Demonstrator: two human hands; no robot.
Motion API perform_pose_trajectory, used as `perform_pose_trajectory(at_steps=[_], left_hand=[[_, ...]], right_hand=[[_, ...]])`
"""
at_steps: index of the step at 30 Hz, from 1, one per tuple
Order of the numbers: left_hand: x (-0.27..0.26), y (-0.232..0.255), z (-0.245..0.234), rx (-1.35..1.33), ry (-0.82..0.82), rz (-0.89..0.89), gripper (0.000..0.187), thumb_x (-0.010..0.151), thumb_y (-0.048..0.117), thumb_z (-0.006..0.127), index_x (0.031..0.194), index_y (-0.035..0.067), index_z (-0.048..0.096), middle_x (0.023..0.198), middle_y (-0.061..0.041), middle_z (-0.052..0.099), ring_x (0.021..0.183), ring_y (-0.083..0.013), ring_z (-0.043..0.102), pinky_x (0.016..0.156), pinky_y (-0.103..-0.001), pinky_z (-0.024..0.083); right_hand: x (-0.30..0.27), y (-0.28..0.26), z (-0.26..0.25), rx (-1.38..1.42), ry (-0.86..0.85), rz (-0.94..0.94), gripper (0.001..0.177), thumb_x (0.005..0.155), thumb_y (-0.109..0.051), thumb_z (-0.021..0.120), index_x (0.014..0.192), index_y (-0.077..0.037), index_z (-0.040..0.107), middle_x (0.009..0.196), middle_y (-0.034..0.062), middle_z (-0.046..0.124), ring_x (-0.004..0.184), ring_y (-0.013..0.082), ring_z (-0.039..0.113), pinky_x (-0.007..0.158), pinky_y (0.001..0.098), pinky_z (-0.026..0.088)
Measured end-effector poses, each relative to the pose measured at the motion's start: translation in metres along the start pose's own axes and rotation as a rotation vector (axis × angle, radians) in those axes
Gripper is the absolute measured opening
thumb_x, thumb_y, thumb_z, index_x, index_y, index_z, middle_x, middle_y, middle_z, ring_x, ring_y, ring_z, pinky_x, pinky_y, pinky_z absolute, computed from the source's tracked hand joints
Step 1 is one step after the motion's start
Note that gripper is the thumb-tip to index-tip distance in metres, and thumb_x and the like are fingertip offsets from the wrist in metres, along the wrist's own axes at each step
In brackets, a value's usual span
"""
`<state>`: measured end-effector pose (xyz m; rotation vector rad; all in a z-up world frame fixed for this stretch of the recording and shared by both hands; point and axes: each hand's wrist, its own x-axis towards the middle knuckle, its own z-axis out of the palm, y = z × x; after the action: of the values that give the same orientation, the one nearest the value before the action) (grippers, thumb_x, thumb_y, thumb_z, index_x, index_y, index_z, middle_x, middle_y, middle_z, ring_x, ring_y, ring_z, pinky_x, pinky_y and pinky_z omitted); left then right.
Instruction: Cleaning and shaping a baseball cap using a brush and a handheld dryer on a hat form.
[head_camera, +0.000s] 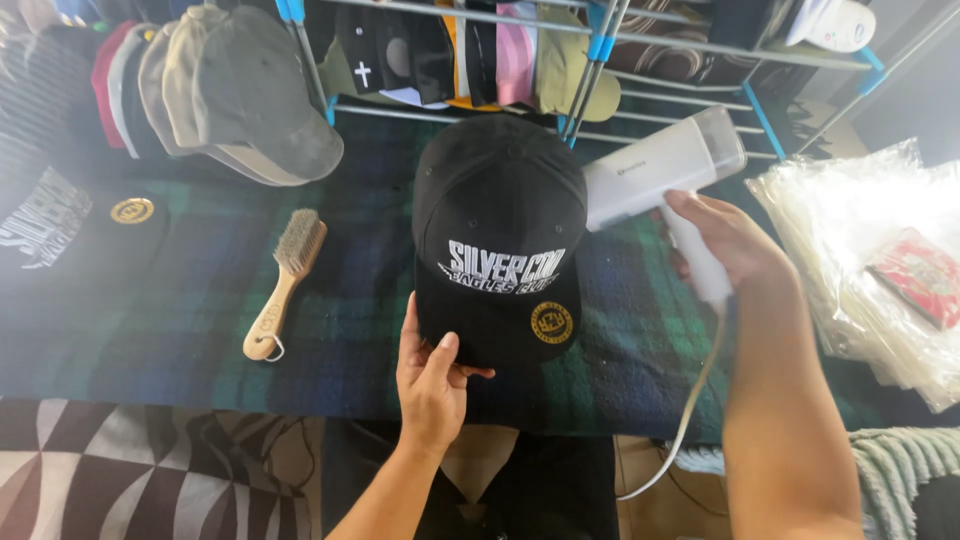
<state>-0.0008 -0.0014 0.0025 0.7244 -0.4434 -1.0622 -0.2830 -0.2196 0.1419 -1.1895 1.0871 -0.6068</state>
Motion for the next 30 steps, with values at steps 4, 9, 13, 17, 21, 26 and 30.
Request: perform_pose_trajectory(at_steps=[4,9,13,17,21,26,30], left_hand=[[0.002,-0.002,-0.005,-0.09,0.008,-0.028,0.078,0.096,0.013,0.059,0.165,0.018,0.022,0.119,-0.007,0.066,0.084,-0.0155,0.068,0.063,-0.031,0.061],[0.004,0.002,0.004,-0.229,-0.032,-0.088,0.064,0.102,0.02,0.051,0.163,0.021,0.031,0.139,-0.006,0.063,0.107,-0.0185,0.068,0.071,-0.029,0.058],[0.0,0.011,0.009,-0.353,-0.167,-0.184,0.06,0.102,0.039,0.047,0.153,0.01,0.042,0.147,-0.016,0.057,0.128,-0.0366,0.06,0.092,-0.053,0.058],[-0.001,0.012,0.002,-0.423,-0.306,-0.305,0.072,0.1,0.055,0.038,0.158,0.012,0.037,0.148,-0.023,0.055,0.126,-0.0485,0.059,0.101,-0.066,0.051],[0.004,0.007,-0.005,-0.509,-0.351,-0.338,0.073,0.102,0.058,0.034,0.159,0.013,0.036,0.149,-0.023,0.053,0.129,-0.0494,0.056,0.102,-0.068,0.049],[0.003,0.013,-0.001,-0.566,-0.302,-0.39,0.083,0.094,0.068,0.034,0.159,0.016,0.036,0.153,-0.022,0.049,0.131,-0.055,0.051,0.102,-0.073,0.044],[0.003,0.013,-0.005,-0.58,-0.379,-0.362,0.081,0.095,0.071,0.028,0.161,0.025,0.031,0.157,-0.017,0.046,0.138,-0.0525,0.046,0.103,-0.072,0.045]], right_hand=[[-0.071,0.005,-0.002,-0.488,0.326,-0.009,0.036,0.102,-0.037,0.06,0.103,-0.001,0.06,0.071,0.0206,0.06,0.052,0.0318,0.056,0.047,0.0434,0.047],[-0.13,-0.001,0.021,-0.794,0.25,-0.031,0.044,0.09,-0.026,0.076,0.059,0.004,0.065,0.046,0.0181,0.062,0.045,0.0246,0.054,0.049,0.0381,0.044],[-0.14,-0.018,0.057,-0.907,0.193,0.023,0.024,0.078,-0.019,0.086,0.096,-0.004,0.079,0.073,0.0112,0.073,0.067,0.0225,0.066,0.062,0.0366,0.054],[-0.127,-0.031,0.079,-1.119,0.168,0.102,0.029,0.08,-0.03,0.082,0.105,-0.015,0.08,0.088,0.0049,0.083,0.077,0.0193,0.074,0.077,0.0322,0.056],[-0.113,-0.035,0.085,-1.131,0.049,0.087,0.022,0.084,-0.029,0.08,0.093,-0.009,0.083,0.071,0.0082,0.072,0.062,0.0203,0.064,0.058,0.0329,0.056],[-0.106,-0.016,0.067,-1.027,0.055,0.059,0.023,0.077,-0.02,0.089,0.09,-0.002,0.082,0.067,0.0121,0.073,0.056,0.023,0.064,0.055,0.0342,0.053],[-0.119,-0.033,0.12,-0.987,0.132,0.255,0.041,0.077,-0.017,0.088,0.116,-0.012,0.079,0.091,0.0104,0.083,0.08,0.0219,0.073,0.063,0.0379,0.06]])
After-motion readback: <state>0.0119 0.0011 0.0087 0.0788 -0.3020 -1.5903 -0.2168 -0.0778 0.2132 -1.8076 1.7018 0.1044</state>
